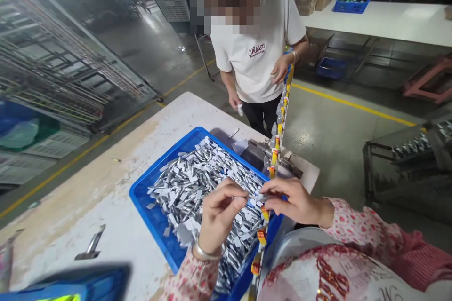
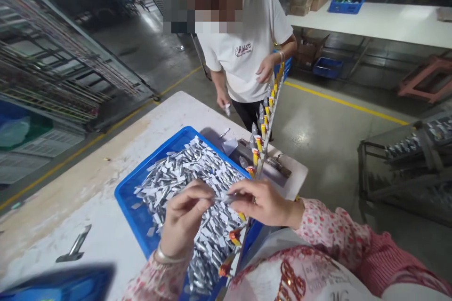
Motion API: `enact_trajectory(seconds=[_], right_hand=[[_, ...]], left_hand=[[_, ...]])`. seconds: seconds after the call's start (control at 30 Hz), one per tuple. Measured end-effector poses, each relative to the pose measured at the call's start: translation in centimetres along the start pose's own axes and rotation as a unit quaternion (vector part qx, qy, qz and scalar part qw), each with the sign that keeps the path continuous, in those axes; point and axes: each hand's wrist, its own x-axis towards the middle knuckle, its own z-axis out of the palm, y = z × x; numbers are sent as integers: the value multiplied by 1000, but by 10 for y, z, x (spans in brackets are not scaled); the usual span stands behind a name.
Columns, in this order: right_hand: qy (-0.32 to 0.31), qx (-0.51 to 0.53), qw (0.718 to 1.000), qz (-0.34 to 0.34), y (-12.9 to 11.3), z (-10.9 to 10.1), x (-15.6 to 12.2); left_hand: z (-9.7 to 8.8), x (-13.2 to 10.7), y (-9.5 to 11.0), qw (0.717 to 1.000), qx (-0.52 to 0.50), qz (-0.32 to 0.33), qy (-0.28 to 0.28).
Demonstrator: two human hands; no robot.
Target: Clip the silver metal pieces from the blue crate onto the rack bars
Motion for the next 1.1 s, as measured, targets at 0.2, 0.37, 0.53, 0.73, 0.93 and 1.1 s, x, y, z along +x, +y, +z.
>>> enact_trajectory(seconds=[0.2,0.37,0.53,0.73,0.93,1.1], right_hand=[[-43,246,963,99,16,1,-11],[60,38,997,17,7,-14,-8],[59,-247,957,-143,-7,-20,2],[64,-237,959,-140,4,-7,-1],[80,-306,949,-1,53,-1,-17],[-25,-360,928,93,91,8,-16]], left_hand=[[16,-12,-5,954,-202,-145,-165],[16,-8,-1,998,52,-20,-36],[18,-9,9,918,343,168,-105],[20,0,-3,919,347,156,-104],[7,12,-38,996,68,-50,9],[9,12,-59,998,14,-66,5]])
